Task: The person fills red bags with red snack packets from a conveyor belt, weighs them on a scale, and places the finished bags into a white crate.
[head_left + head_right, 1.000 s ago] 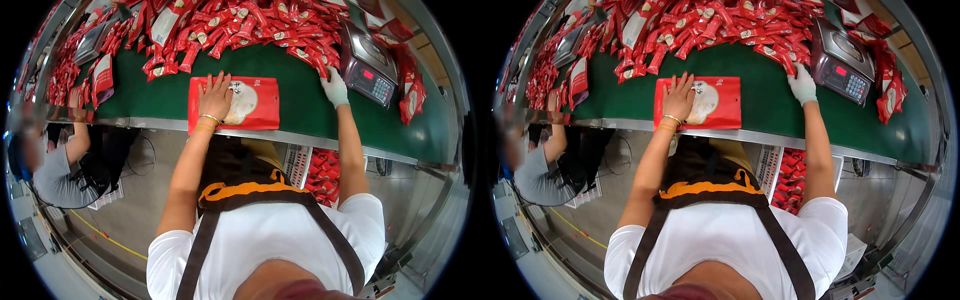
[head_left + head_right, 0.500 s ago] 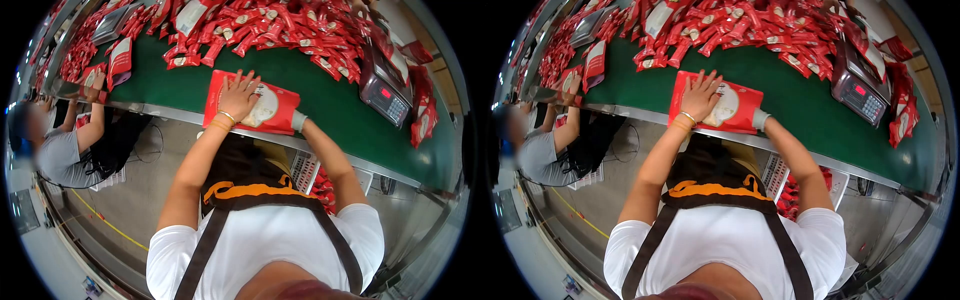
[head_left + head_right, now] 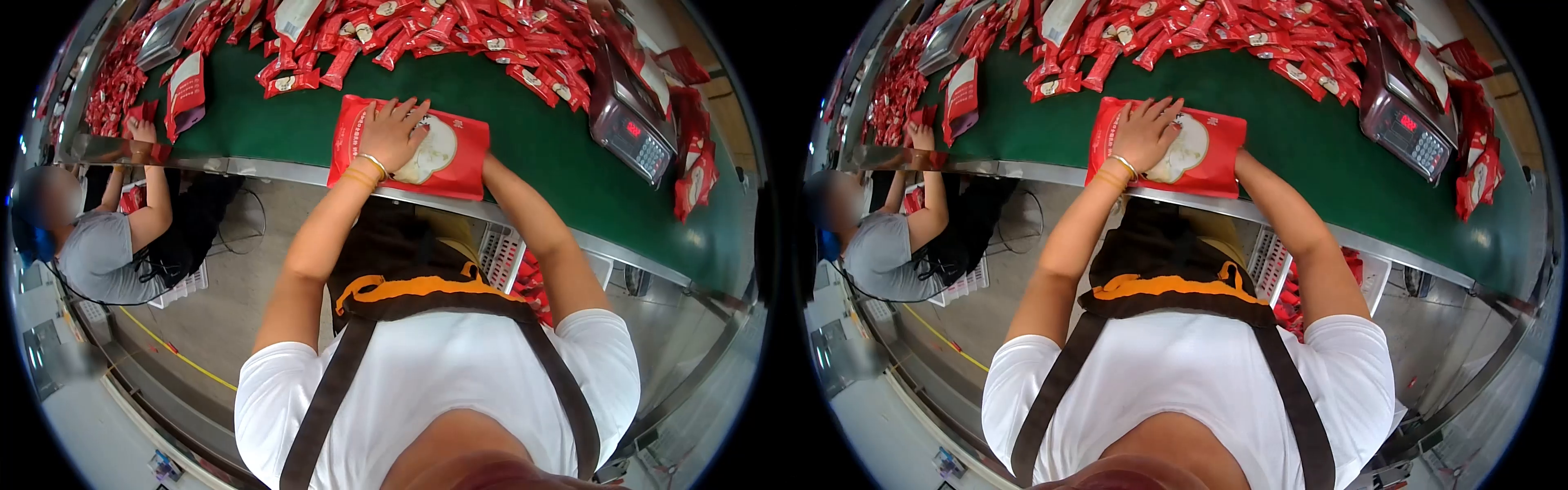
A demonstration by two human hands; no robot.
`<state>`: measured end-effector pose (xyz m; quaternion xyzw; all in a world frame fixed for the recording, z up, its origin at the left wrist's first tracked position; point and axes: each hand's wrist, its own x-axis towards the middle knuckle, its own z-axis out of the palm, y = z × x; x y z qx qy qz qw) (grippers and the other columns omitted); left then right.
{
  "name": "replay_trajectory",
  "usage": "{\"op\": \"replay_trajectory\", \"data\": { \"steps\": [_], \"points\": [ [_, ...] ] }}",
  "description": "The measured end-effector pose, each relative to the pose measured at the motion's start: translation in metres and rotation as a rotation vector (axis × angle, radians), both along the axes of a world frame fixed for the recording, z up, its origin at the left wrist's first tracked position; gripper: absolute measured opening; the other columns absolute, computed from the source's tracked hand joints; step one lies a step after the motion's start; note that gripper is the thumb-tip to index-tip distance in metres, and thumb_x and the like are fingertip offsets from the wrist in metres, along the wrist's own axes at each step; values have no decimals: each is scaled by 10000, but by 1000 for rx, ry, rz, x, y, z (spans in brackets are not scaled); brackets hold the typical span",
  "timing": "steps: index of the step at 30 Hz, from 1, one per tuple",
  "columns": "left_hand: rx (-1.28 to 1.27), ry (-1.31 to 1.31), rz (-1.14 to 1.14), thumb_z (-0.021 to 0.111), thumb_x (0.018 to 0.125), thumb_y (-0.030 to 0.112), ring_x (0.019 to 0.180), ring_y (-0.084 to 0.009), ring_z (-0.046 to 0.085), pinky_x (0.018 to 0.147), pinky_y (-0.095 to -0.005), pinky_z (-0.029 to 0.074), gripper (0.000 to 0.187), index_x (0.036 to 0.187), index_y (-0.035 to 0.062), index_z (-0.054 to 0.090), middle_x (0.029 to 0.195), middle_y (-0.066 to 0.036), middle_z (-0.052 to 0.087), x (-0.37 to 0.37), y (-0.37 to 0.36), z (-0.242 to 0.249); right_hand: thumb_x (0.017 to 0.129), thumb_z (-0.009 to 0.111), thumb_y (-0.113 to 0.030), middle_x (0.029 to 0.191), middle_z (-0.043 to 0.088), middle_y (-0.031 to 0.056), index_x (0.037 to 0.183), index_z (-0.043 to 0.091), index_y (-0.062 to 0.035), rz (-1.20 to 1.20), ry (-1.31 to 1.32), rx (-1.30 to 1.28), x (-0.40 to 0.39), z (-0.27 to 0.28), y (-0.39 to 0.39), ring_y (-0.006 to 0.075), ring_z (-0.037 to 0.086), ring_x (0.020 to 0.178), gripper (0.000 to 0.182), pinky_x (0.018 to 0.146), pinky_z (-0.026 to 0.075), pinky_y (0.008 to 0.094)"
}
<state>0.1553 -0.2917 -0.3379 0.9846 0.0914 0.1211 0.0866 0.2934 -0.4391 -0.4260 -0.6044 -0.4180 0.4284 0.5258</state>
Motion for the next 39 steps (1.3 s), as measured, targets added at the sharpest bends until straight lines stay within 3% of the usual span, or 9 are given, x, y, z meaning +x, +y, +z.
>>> {"op": "replay_trajectory", "data": {
  "steps": [7,8,10,16,22,30,33,35,39],
  "points": [
    [-205,493,-155,545,871,350,913,-324,641,858,-419,488,330,1082,131,672,994,-98,693,90,9,8,879,648,-160,1175,635,66,1238,546,-3,-292,948,262,15,-68,-45,202,592,1071,404,956,462,332],
    [-237,506,-216,573,853,318,833,-341,653,782,-395,518,281,1000,104,681,908,-117,700,102,14,-3,892,645,-206,1155,633,89,1259,516,15,-407,95,148,2,-13,-59,212,595,1052,447,947,468,339],
    [-305,354,-243,580,861,248,829,-351,649,729,-409,510,185,899,76,639,861,-156,676,102,4,-3,903,632,-218,1247,592,122,1301,497,20,-852,233,14,-11,62,-90,233,572,1130,483,1005,426,330],
    [-449,-46,-167,513,906,232,803,-426,622,708,-531,479,159,947,96,585,858,-223,645,100,-79,28,801,747,-239,1263,575,105,1306,485,3,-360,322,15,-26,94,-110,203,535,1153,618,1017,404,335],
    [-399,-795,-309,624,820,49,1080,-365,527,936,-437,405,192,996,24,550,1109,-186,570,86,-123,92,900,680,-181,1036,675,7,1178,620,-65,-811,-115,257,28,116,-132,97,607,936,307,831,504,284],
    [-172,-186,-57,606,859,182,1348,-366,341,1124,-518,238,402,1216,22,514,1429,-186,385,-21,-107,-43,848,684,-312,1064,654,175,1109,584,163,-1605,-489,-144,279,120,-281,224,629,898,551,770,504,342],
    [-196,-226,-41,598,864,221,1399,-368,266,1143,-535,186,456,1261,17,501,1471,-182,346,-25,-104,-40,953,531,-360,1157,622,241,1302,496,-57,-1591,-309,-387,316,109,-317,328,602,1109,463,904,482,454],
    [-218,-204,19,596,864,212,1401,-366,270,1143,-531,192,453,1262,19,500,1474,-176,347,-22,-109,-41,892,571,-552,1312,548,184,1348,453,-34,-1445,364,572,288,128,-324,321,543,1194,700,988,441,476],
    [-254,-216,42,601,853,210,1390,-370,292,1138,-533,209,428,1225,12,526,1451,-170,383,-20,-107,-41,902,388,-695,1287,538,165,1371,406,-26,-1553,394,521,214,143,-327,280,555,1103,817,895,468,425]
  ]
}}
